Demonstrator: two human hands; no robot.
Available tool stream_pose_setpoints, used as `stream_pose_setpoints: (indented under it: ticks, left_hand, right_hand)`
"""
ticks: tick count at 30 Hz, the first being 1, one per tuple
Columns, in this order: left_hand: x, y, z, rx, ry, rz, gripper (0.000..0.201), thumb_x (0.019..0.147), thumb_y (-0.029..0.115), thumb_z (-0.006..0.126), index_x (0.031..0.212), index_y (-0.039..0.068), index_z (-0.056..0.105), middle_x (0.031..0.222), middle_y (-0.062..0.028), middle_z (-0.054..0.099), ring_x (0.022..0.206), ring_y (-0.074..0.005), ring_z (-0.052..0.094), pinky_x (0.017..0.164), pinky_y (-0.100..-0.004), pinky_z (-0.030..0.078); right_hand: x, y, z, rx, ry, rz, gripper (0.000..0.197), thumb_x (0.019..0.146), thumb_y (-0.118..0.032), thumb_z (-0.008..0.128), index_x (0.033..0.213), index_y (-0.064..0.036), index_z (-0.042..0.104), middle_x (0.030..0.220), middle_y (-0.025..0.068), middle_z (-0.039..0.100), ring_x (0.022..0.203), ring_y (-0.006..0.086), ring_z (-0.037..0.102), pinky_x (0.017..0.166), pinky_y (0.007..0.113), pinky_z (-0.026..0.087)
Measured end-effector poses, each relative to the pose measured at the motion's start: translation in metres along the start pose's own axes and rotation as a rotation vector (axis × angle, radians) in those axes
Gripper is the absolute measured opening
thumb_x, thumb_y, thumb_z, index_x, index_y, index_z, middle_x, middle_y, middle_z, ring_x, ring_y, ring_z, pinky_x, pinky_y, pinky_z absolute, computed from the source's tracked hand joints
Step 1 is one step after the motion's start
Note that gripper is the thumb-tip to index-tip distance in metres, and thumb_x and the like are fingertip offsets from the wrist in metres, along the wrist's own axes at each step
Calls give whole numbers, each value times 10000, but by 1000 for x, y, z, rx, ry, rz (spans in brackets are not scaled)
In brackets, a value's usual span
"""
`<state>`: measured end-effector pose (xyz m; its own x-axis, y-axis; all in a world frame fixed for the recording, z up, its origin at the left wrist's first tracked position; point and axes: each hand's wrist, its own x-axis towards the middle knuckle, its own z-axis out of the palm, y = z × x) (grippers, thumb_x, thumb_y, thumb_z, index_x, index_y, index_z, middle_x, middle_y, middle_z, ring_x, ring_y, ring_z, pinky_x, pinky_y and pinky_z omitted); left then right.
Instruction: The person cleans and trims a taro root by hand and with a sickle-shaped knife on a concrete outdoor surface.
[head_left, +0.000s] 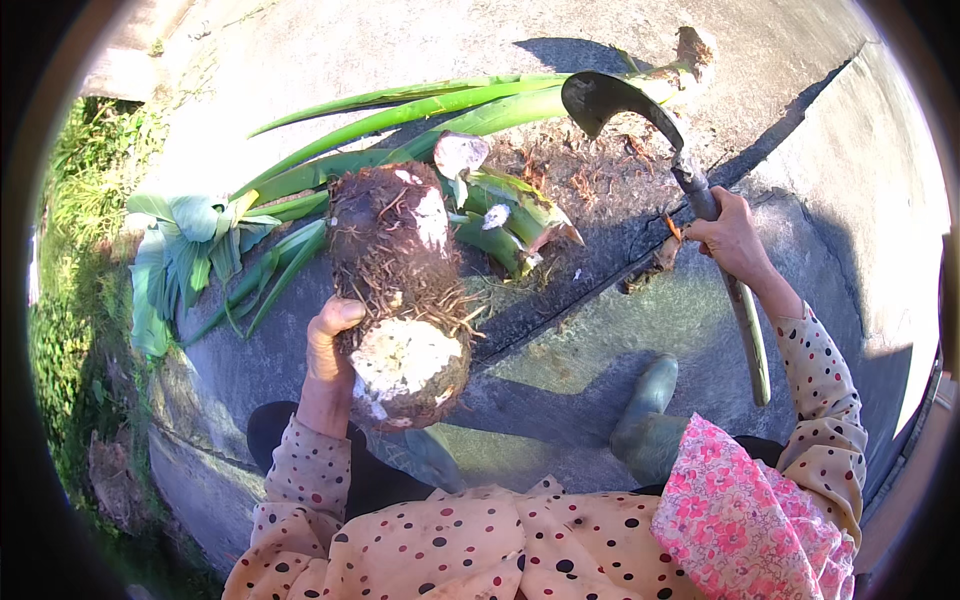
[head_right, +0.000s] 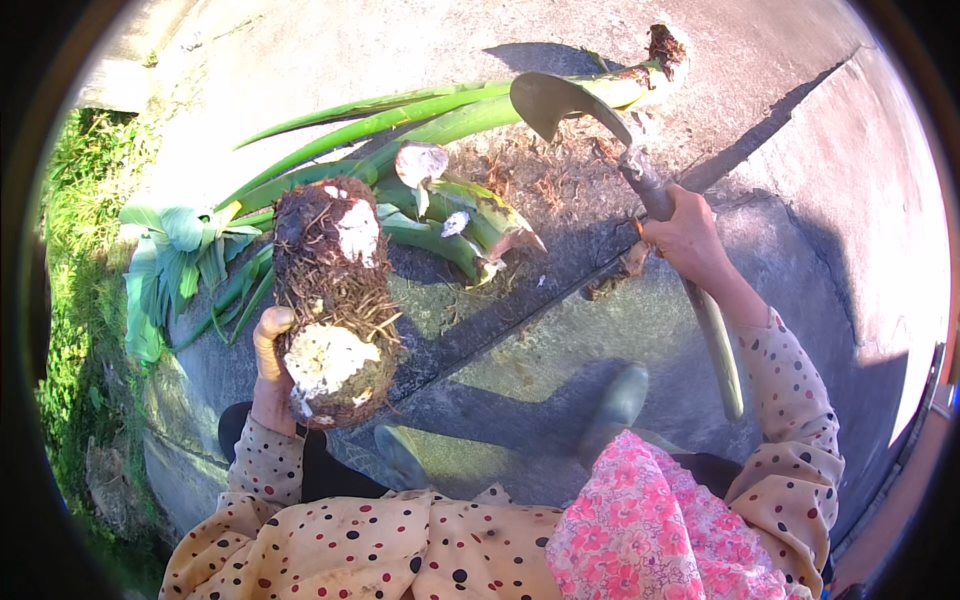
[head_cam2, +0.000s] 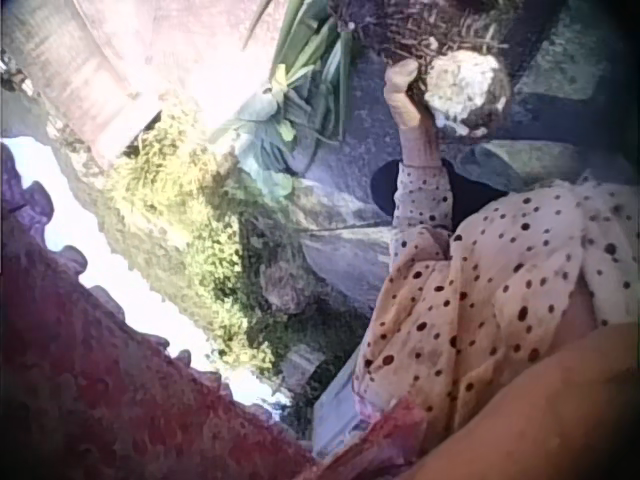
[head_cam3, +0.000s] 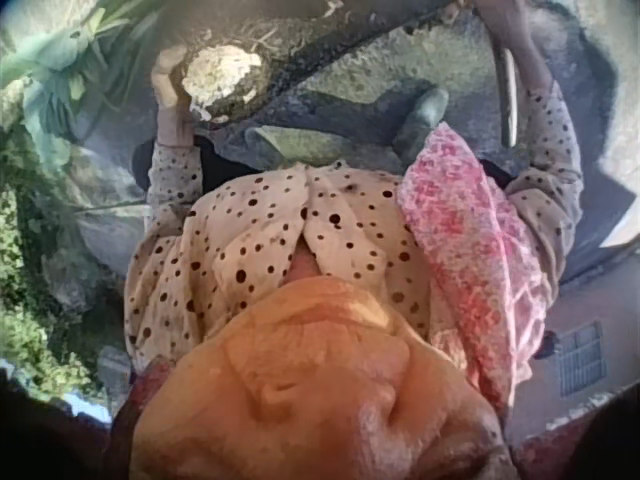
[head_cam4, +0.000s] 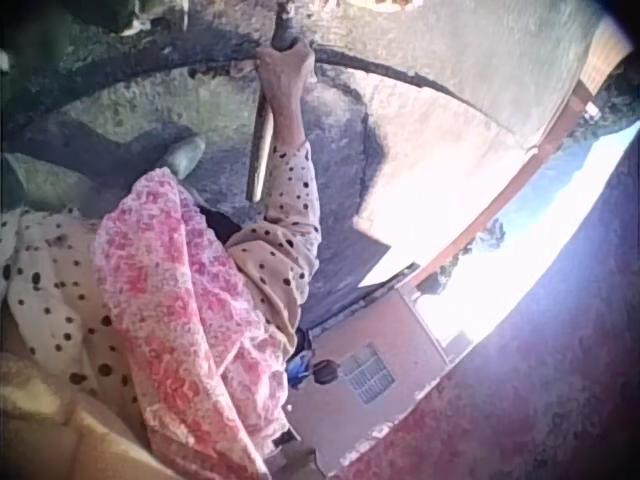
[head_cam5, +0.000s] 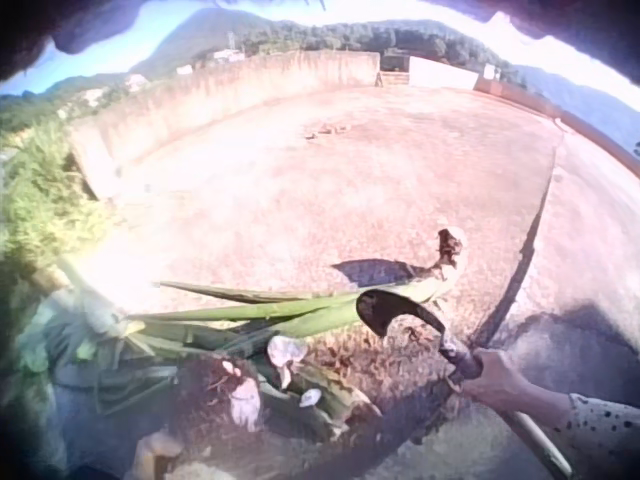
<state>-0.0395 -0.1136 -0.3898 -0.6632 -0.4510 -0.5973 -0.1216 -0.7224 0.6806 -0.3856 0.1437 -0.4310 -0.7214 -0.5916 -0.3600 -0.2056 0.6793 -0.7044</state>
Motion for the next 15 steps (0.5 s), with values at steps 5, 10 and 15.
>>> stream_pose_setpoints:
  ticks: [5, 10, 15]
  left_hand:
    - [-29, -1, 38, -385, 103, -167, 707, 715, 428, 569, 1271, 25, 400, 1173, -171, 529, 1003, -300, 565, 859, -426, 482]
    - [-49, -13, 65, -426, 48, -364, 725, 676, 351, 589, 1279, 2, 388, 1198, -180, 519, 1032, -303, 560, 901, -430, 467]
    - [-78, -21, 102, -458, -27, -517, 748, 651, 311, 619, 1295, 17, 380, 1223, -180, 502, 1043, -316, 552, 915, -435, 455]
  right_hand:
    - [14, -5, 39, -28, -29, -27, 249, 625, -107, 647, 772, 28, 499, 637, 35, 489, 582, 111, 450, 521, 286, 396]
    - [-29, -12, 64, 84, -36, 58, 338, 590, -63, 646, 887, 55, 535, 729, 96, 587, 668, 139, 545, 632, 282, 450]
    - [-70, -37, 6, -78, 64, 103, 358, 599, -75, 631, 937, 6, 544, 818, 125, 641, 745, 252, 617, 711, 327, 463]
